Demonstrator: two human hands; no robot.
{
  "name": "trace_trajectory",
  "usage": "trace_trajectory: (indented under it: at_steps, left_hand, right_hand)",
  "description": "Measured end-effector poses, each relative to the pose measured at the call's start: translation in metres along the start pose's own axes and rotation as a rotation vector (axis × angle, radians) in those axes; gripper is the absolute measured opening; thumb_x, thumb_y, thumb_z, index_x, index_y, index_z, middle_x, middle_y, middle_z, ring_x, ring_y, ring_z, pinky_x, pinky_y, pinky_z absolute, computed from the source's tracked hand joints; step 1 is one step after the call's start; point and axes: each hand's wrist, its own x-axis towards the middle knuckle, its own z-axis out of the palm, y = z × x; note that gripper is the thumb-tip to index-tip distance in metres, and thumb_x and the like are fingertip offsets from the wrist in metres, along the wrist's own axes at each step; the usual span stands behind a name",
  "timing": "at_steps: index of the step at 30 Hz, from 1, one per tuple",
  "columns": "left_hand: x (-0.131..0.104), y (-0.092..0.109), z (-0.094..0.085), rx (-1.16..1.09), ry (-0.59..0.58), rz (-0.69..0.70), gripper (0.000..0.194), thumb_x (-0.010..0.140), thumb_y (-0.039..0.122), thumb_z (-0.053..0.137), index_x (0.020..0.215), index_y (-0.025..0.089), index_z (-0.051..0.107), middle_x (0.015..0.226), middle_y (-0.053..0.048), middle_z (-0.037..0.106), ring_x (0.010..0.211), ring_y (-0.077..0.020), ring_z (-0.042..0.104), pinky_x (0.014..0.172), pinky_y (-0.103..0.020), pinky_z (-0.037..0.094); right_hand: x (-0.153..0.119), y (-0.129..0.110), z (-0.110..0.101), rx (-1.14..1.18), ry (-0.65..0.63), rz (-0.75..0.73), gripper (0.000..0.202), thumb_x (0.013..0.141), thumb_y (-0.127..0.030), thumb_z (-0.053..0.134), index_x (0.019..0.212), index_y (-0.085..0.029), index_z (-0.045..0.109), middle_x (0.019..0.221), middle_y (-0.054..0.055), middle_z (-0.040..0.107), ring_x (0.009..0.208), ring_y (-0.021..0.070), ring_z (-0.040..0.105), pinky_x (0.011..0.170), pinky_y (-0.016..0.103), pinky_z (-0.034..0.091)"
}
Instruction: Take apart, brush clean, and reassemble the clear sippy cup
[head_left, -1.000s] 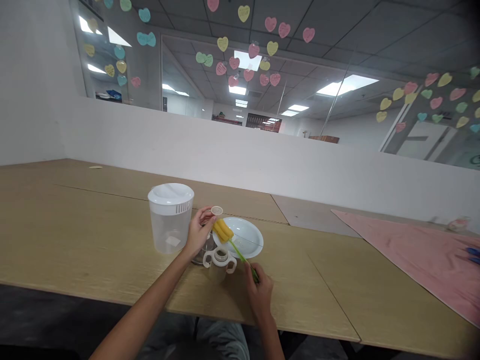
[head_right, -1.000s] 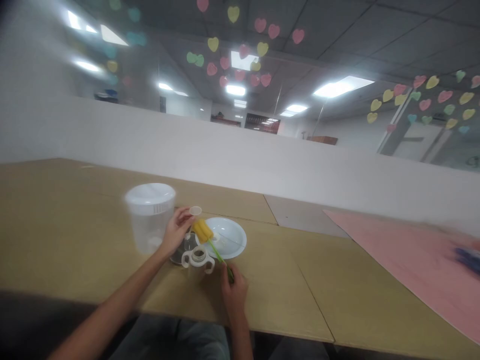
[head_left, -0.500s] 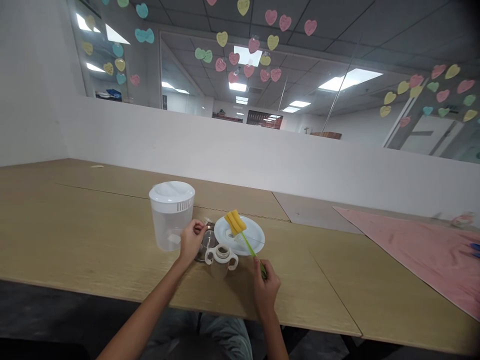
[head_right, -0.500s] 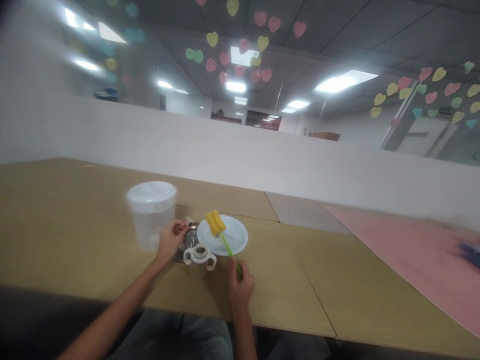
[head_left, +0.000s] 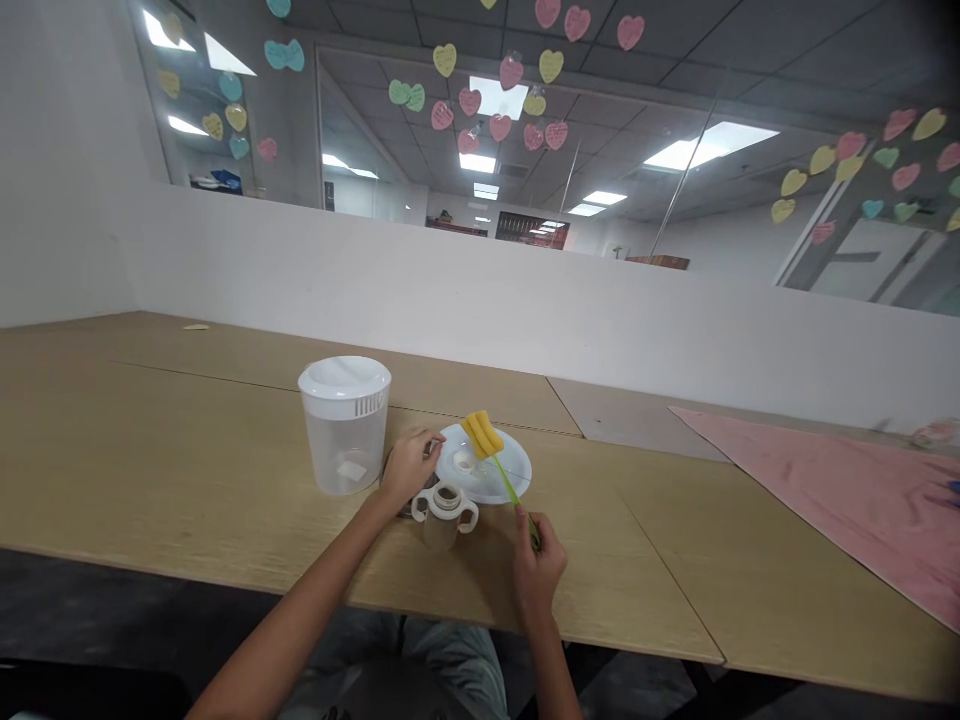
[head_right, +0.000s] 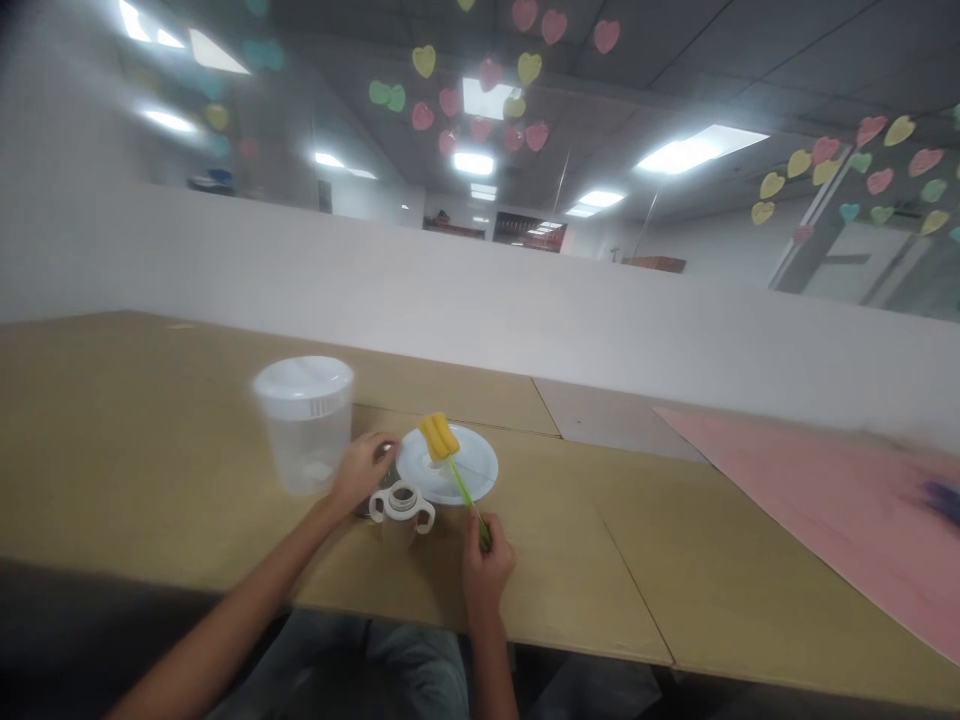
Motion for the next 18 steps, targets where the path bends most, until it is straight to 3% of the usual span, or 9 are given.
trace_trajectory:
  at_steps: [3,6,9,14,18]
  left_hand:
    - [0.021,0.016,0.01,0.043,-0.18,0.103,0.018,0.084,0.018,0.049,0.094,0.019,0.065,0.102,-0.005,0.065,0.101,-0.0185,0.055,0.093,-0.03,0.041]
    - [0.038,0.024,0.03,0.098,-0.383,0.173,0.009,0.08,0.019,0.06,0.087,0.015,0.065,0.096,-0.006,0.065,0.1,-0.0197,0.056,0.094,-0.036,0.041]
    - [0.049,0.025,0.048,0.146,-0.524,0.194,0.017,0.084,0.028,0.06,0.087,0.012,0.063,0.096,-0.005,0.063,0.097,-0.0201,0.057,0.089,-0.042,0.044]
    - [0.057,0.023,0.062,0.153,-0.623,0.176,0.022,0.086,0.033,0.057,0.086,0.012,0.061,0.09,-0.004,0.063,0.086,-0.0173,0.06,0.08,-0.037,0.049]
    - [0.058,0.023,0.055,0.058,-0.583,0.198,0.015,0.08,0.027,0.063,0.078,0.013,0.062,0.085,-0.004,0.064,0.086,-0.0178,0.059,0.083,-0.037,0.046]
  right_hand:
    - [0.001,0.002,0.0,0.017,0.043,0.053,0.046,0.081,-0.055,0.048,0.064,-0.013,0.055,0.056,-0.002,0.044,0.054,0.0103,0.039,0.052,0.02,0.032]
    - [0.003,0.005,0.0,0.034,0.06,0.098,0.046,0.082,-0.055,0.047,0.067,-0.013,0.057,0.057,-0.002,0.045,0.055,0.0106,0.039,0.052,0.02,0.031]
    - [0.005,0.009,0.0,0.029,0.058,0.152,0.047,0.081,-0.057,0.047,0.068,-0.013,0.057,0.057,-0.002,0.046,0.054,0.0104,0.038,0.05,0.02,0.03]
    - [0.006,0.012,0.0,0.013,0.055,0.168,0.049,0.081,-0.058,0.046,0.067,-0.013,0.058,0.057,-0.001,0.047,0.055,0.0112,0.039,0.052,0.021,0.031]
    - [0.006,0.012,0.001,-0.006,0.044,0.168,0.049,0.082,-0.057,0.045,0.069,-0.012,0.06,0.058,0.0,0.051,0.056,0.0121,0.042,0.053,0.021,0.033]
